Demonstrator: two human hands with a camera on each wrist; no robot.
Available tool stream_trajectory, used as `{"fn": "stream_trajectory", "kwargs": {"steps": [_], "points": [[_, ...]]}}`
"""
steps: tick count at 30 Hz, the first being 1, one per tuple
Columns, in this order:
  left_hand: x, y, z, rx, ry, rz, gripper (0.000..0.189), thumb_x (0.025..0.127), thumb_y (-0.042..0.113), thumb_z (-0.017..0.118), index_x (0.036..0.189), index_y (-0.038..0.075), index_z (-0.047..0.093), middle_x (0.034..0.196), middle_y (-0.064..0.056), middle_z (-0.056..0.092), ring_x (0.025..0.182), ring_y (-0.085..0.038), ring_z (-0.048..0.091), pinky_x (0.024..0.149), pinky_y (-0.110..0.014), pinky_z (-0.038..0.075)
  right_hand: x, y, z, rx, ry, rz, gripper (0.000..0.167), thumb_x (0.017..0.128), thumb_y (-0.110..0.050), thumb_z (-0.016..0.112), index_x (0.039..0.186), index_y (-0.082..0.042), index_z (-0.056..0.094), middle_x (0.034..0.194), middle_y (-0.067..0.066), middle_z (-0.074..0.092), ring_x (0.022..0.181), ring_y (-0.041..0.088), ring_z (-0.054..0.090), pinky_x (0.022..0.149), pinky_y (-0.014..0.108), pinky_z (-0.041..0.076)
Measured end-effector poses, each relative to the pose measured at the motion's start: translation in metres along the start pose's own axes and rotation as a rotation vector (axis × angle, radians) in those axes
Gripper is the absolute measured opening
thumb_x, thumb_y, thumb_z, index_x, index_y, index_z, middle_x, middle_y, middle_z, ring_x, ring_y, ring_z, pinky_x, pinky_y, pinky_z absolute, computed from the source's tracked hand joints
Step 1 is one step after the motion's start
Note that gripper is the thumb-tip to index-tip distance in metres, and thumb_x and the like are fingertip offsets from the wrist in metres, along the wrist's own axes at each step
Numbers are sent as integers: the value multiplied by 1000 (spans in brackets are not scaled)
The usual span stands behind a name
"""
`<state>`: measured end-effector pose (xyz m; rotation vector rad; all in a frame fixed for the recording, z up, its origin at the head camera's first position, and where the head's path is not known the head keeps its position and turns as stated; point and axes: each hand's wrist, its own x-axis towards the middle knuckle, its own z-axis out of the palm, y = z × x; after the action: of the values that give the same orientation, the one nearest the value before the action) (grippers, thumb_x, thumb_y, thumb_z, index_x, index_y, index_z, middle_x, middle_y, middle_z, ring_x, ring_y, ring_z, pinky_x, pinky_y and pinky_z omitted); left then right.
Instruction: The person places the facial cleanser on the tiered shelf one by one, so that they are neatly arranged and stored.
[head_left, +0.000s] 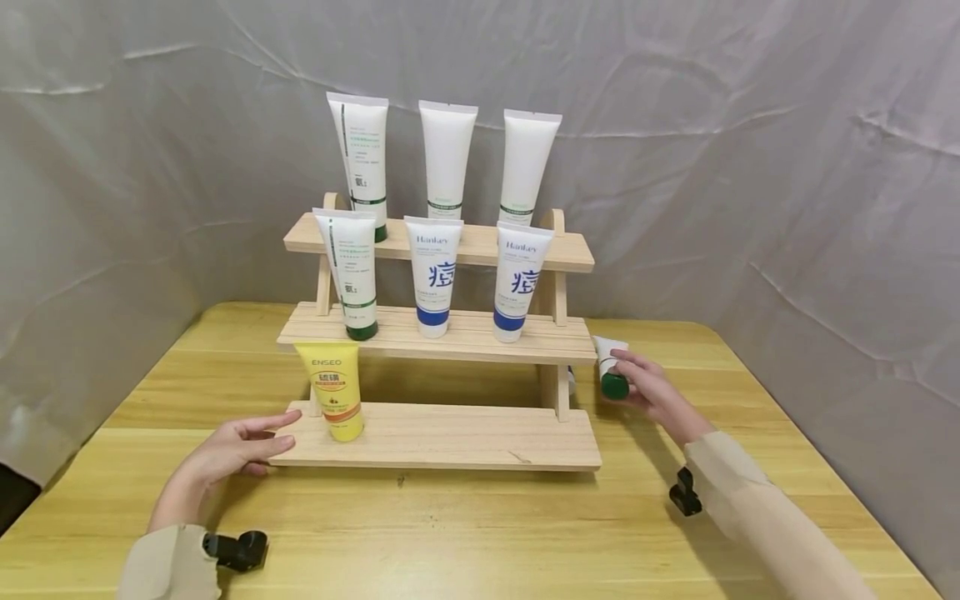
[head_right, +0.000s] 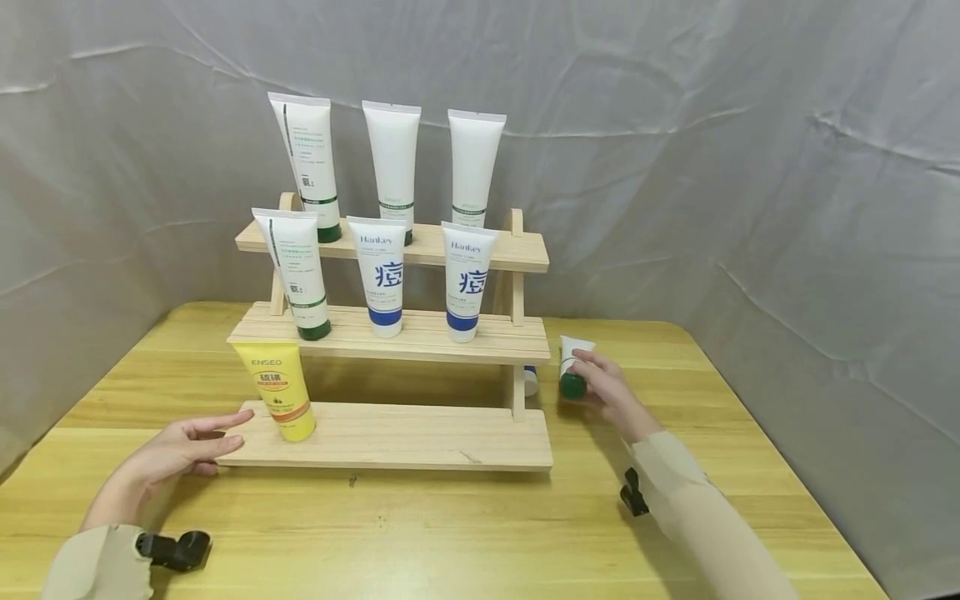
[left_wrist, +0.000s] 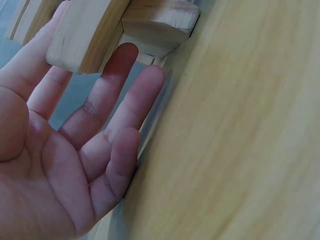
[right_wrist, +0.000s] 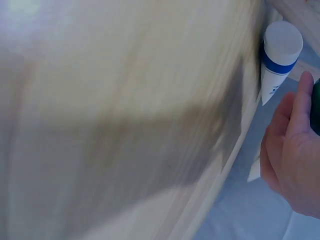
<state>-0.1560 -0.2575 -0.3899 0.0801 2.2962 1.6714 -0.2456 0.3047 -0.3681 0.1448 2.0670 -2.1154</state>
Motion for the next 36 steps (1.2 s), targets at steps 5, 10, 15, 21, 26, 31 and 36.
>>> {"fn": "stream_trajectory", "kwargs": {"steps": [5, 10, 15, 21, 26, 31, 36], "points": [[0, -1, -1, 0, -2, 2, 39, 84, 25, 63, 122, 23, 57, 137, -28, 26, 89, -9, 49, 69, -34, 49, -22, -10, 9, 24, -5, -24, 56, 87, -1, 46, 137, 4, 21, 107, 18, 36, 73, 12, 56, 66, 29, 51], [1, 0, -1, 0, -3, 5, 42, 84, 25, 63, 124, 18, 55, 138, -28, 25, 87, -9, 51, 69, -34, 48, -32, -14, 11, 61, -34, -38, 67, 85, 8, 44, 143, -4, 12, 116, 20, 26, 80, 14, 53, 69, 30, 51], [0, -1, -1, 0, 1, 3, 43, 84, 25, 63, 125, 16, 54, 137, -29, 26, 88, -10, 50, 69, -34, 48, -40, -16, 10, 53, -48, -61, 70, 85, 7, 45, 143, -4, 6, 119, 22, 22, 82, 13, 52, 70, 27, 50], [0, -2, -1, -5, -1, -5, 44, 84, 25, 64, 126, 14, 53, 136, -29, 26, 88, -11, 51, 69, -35, 48, -55, -15, 10, 23, -35, -123, 69, 84, 7, 50, 143, -5, 16, 110, 20, 35, 79, 12, 54, 64, 23, 50], [0, -1, -1, -1, -1, -5, 43, 84, 25, 63, 125, 16, 54, 136, -29, 27, 88, -11, 51, 70, -35, 48, -64, -15, 15, 85, -46, -202, 63, 82, 8, 57, 137, -10, 32, 104, 9, 45, 75, 9, 51, 50, 14, 39], [0, -1, 0, 2, 2, -5, 44, 84, 25, 63, 126, 15, 53, 136, -30, 26, 89, -10, 50, 69, -35, 49, -71, -17, 20, 105, -68, -253, 56, 85, 3, 56, 135, -9, 34, 107, 10, 43, 77, 9, 52, 53, 14, 41], [0, -1, 0, 0, -1, -3, 44, 84, 25, 63, 126, 14, 53, 137, -30, 24, 90, -10, 49, 70, -35, 49, -77, -18, 24, 117, -57, -292, 36, 91, -6, 52, 125, -16, 48, 101, 6, 49, 78, 9, 54, 61, 20, 48]]}}
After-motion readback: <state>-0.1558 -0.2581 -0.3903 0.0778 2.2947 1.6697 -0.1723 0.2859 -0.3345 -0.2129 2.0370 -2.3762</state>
